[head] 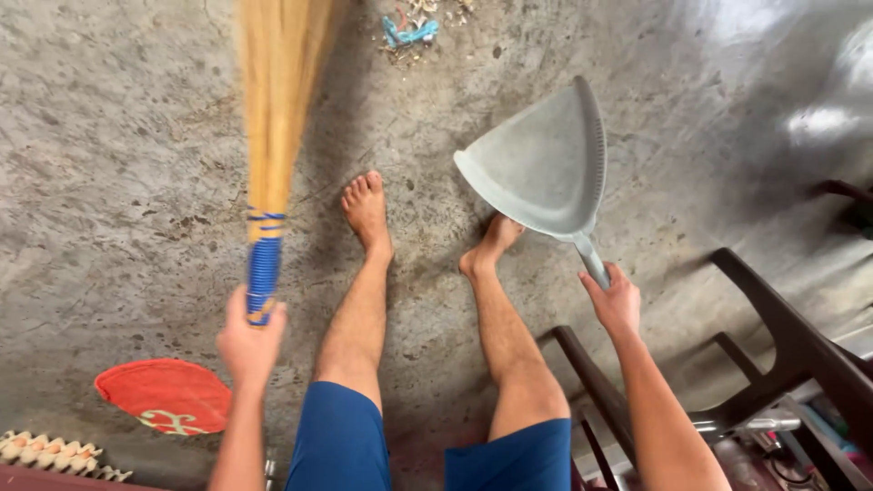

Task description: Sweeping the floor using a broom and a dustpan in a room.

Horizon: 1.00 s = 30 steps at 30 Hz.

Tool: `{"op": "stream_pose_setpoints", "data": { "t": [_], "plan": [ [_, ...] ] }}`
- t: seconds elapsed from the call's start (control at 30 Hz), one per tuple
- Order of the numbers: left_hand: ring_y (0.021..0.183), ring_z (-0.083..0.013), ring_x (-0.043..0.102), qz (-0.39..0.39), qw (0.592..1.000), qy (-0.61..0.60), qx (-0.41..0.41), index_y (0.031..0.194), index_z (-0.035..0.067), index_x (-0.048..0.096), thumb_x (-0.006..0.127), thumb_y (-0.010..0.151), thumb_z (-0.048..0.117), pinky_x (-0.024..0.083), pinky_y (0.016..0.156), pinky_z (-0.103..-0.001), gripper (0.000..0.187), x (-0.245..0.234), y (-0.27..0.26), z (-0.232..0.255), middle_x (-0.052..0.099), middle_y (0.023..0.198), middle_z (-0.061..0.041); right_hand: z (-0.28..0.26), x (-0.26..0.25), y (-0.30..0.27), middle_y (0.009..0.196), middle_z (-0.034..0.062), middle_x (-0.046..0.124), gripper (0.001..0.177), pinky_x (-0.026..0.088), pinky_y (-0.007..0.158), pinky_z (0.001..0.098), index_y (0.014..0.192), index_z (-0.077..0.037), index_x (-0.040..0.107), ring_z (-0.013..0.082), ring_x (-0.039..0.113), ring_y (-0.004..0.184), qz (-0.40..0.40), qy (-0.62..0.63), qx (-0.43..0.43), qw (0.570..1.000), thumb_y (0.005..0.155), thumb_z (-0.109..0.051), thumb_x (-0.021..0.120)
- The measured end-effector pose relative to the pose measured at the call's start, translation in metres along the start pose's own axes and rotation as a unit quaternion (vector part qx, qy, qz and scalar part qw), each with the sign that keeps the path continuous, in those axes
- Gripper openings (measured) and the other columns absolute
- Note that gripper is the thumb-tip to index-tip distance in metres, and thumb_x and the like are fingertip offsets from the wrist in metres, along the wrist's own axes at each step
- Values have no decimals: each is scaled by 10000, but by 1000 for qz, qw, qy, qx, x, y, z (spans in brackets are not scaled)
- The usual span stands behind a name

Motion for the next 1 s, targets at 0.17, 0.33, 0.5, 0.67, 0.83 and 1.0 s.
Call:
{"op": "stream_pose_setpoints", "data": {
  "t": [0.17, 0.33, 0.5, 0.67, 0.83, 1.0],
  "plan": [
    [974, -439, 694, 7, 998, 63, -1, 1537, 159, 496, 725, 846, 243, 533, 845, -521, 733, -30, 103, 51, 715, 1100, -229, -3, -6, 15, 910, 204, 726, 544, 530, 790, 497, 1190, -73, 710, 402, 698, 883, -6, 3, -16, 1000, 873, -513, 738],
    [860, -417, 738, -104, 989, 64, -85, 1476, 142, 492, 668, 816, 247, 566, 814, -505, 691, -15, 210, 140, 720, 994, -249, -12, -10, 34, 947, 193, 727, 591, 532, 788, 499, 1182, -79, 710, 406, 691, 896, 2, -5, -40, 999, 844, -563, 739],
    [933, -491, 681, -82, 961, 259, 46, 1455, 126, 450, 791, 809, 262, 539, 818, -578, 744, -12, 231, 165, 705, 1038, -289, -25, -15, 48, 885, 173, 742, 619, 541, 795, 483, 1263, -113, 676, 349, 717, 854, -51, -29, 7, 998, 870, -590, 705],
    [909, -485, 710, -137, 933, 328, 56, 1493, 157, 431, 769, 865, 263, 560, 818, -601, 721, -45, 180, 141, 727, 1020, -279, -31, -20, 63, 929, 151, 742, 597, 551, 784, 483, 1252, -119, 682, 320, 719, 867, -71, -36, 2, 997, 865, -572, 723],
    [814, -473, 719, -133, 946, 294, 38, 1543, 216, 440, 735, 876, 271, 573, 772, -582, 732, -58, 63, 123, 729, 901, -258, -20, -9, 78, 1004, 125, 744, 596, 572, 796, 482, 1256, -149, 676, 300, 734, 916, -105, -39, 59, 992, 835, -564, 746],
    [836, -418, 735, -88, 987, 58, -121, 1458, 235, 542, 728, 771, 280, 579, 739, -519, 713, -22, -68, 139, 744, 913, -195, -21, 14, 97, 1209, 122, 677, 480, 536, 886, 502, 1252, -217, 701, 341, 663, 1096, -59, -183, 24, 981, 856, -476, 781]
  ]
}}
Point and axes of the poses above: each hand's wrist, its own y-axis towards the middle knuckle, its own x-axis out of the palm, z = x × y, the point moved 7 cm from there along y, towards the middle knuckle
